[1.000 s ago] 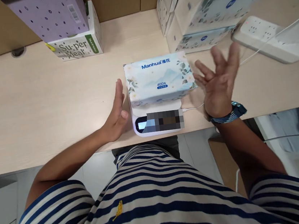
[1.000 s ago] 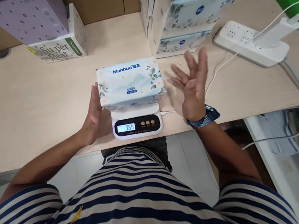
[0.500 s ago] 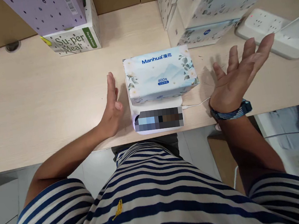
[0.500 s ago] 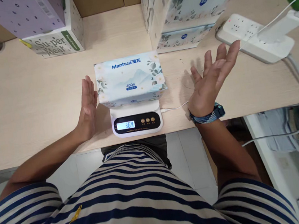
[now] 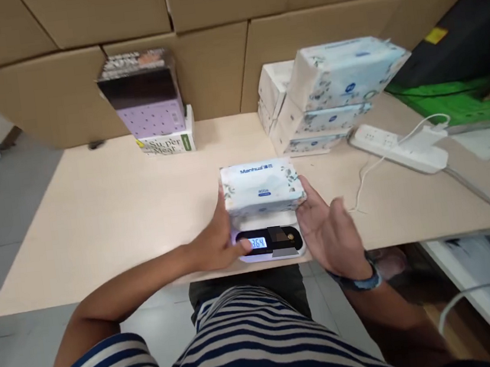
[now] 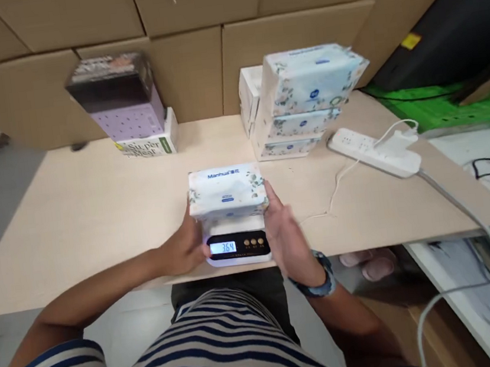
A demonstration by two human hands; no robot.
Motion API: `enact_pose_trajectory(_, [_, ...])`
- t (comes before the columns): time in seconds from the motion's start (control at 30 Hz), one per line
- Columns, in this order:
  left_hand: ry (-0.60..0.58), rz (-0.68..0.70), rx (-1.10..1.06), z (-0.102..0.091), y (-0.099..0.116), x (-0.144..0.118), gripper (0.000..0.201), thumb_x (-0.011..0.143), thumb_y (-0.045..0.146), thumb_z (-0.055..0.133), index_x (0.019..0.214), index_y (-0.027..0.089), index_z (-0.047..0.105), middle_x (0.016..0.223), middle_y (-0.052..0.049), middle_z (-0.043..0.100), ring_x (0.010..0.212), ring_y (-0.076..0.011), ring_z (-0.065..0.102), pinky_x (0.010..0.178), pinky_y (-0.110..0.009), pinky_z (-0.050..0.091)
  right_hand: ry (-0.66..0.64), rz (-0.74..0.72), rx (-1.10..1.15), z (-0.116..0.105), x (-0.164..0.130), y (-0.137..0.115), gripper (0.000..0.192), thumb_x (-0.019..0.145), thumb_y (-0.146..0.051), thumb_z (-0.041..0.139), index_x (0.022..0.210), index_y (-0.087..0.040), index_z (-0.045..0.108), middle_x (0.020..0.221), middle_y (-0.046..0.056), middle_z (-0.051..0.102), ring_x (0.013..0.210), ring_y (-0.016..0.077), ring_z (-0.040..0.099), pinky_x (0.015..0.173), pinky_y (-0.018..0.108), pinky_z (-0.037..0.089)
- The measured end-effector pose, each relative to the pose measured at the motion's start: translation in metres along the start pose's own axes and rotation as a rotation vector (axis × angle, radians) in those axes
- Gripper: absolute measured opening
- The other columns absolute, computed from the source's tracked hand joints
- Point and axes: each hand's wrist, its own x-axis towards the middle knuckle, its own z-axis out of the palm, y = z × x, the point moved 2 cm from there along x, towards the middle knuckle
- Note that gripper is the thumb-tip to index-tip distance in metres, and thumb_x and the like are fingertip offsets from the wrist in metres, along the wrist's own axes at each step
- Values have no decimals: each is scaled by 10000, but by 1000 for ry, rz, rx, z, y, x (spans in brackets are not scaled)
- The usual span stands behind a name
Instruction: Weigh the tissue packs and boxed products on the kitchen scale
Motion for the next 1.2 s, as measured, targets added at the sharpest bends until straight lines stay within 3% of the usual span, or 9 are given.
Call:
enact_pose_trajectory(0.13, [73,85,205,-44,16,-15,1236,953,881,567,1800,354,-162,1932,-119,-109,1787,-468,-94,1450,-696,-46,-380,-60,35,42,37,-44,852,1056,-835,119,1815,-452,158,1888,-103,269,1740,234,350,1442,525,357])
enact_pose_trajectory(0.23, [251,-54,287,-99,10,-25,1087,1031,809,519,1817,294,-27,1923,-183,73,1793,-444,86,1457,-673,131,-522,-72,-115,70,90,-38,846,1082,-819,247,1822,-423,142,1889,-60,284,1727,254,380,1417,525,385])
enact_pose_trajectory(0.37, [350,-415,421,-158,-31,-21,922,1034,655,595,1757,180,277,1812,-208,421,1665,-395,459,1377,-556,410,-633,-98,-843,131,157,-11,864,1134,-568,447,1840,-222,90,1869,155,322,1669,338,465,1334,528,449])
enact_pose_trajectory(0.47, [365,-588,507,-183,-65,-21,699,1019,449,559,1647,157,464,1658,-195,624,1499,-390,639,1262,-571,529,-675,-167,-1274,174,185,1,770,1106,-373,528,1793,-124,284,1715,276,530,1533,425,592,1278,581,431])
enact_pose_trajectory(0.63, [371,-682,621,-197,-82,-34,543,994,398,565,1487,175,604,1455,-209,750,1318,-446,719,1121,-632,580,-668,-205,-1369,202,203,8,674,1135,-364,410,1762,-127,332,1492,271,715,1339,412,697,1065,521,510])
enact_pose_trajectory(0.83, [315,-659,648,-197,-73,-35,589,977,521,616,1468,195,616,1452,-197,744,1324,-429,702,1149,-588,565,-669,-190,-1424,197,201,10,727,1143,-412,401,1806,-171,223,1455,232,748,1240,365,736,934,436,530])
enact_pose_trajectory(0.97, [332,-676,613,-198,-75,-35,647,959,560,608,1483,181,610,1477,-214,737,1344,-467,699,1167,-639,547,-607,-167,-1416,169,186,5,807,1134,-476,438,1832,-194,148,1444,190,769,1133,348,777,836,424,568])
enact_pose_trajectory(1.1, [396,-664,535,-200,-82,-37,665,952,552,620,1509,188,601,1533,-194,725,1417,-446,689,1238,-649,516,-349,-386,-1264,99,163,-7,659,1126,-486,472,1710,-182,481,1354,145,819,1106,309,802,891,430,623])
enact_pose_trajectory(1.2, [473,-633,443,-205,-91,-37,694,954,619,641,1503,196,611,1533,-186,734,1438,-406,701,1266,-621,523,1,-631,-1144,22,149,-17,512,1126,-488,473,1421,-161,735,1297,177,834,1101,291,814,964,436,644])
